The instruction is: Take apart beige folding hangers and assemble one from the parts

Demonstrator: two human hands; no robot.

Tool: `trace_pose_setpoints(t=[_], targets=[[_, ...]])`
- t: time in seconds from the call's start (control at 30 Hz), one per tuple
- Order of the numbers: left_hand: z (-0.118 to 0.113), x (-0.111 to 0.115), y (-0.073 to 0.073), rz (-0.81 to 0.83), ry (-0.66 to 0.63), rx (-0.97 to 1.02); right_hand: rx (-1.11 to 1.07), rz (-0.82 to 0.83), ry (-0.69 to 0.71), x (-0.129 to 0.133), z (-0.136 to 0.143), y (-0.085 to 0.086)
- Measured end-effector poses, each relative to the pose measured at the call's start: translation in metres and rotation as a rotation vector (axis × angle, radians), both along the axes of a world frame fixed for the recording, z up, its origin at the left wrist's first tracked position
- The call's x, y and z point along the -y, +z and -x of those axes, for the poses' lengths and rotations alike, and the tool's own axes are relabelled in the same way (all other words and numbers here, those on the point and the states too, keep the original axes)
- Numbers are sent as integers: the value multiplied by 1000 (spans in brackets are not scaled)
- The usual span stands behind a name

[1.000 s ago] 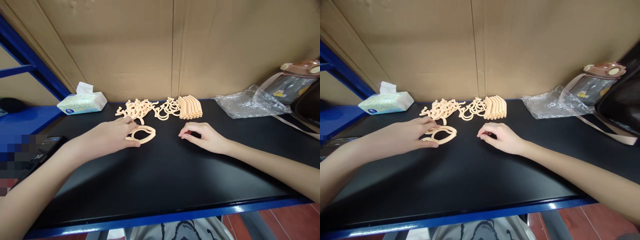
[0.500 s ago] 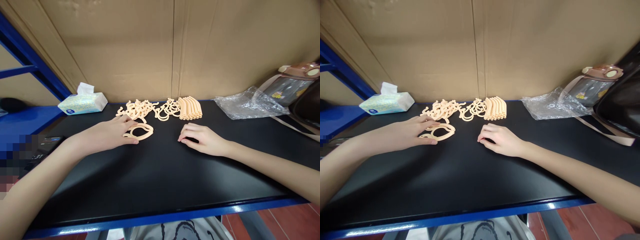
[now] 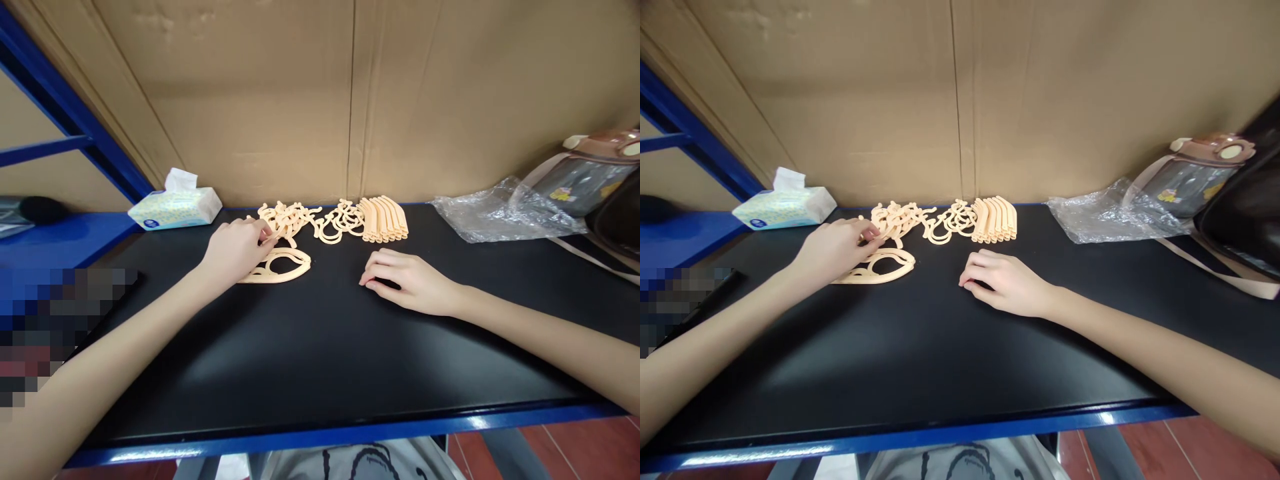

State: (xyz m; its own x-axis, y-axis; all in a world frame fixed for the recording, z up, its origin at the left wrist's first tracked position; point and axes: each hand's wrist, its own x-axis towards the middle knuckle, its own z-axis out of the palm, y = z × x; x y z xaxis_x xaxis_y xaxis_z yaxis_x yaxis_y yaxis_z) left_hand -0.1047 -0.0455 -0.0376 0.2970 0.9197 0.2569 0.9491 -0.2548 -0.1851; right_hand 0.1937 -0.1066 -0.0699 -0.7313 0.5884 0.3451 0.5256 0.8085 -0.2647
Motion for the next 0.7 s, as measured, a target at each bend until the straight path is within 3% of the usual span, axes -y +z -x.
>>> trace_pose_setpoints(t=[0.23,0.7], targets=[[9,-10,-7,28,-21,175,26,-3,-6,0,0,0],[0,-2,-4,48,2,241,45,-11,-11,0,-1,1]])
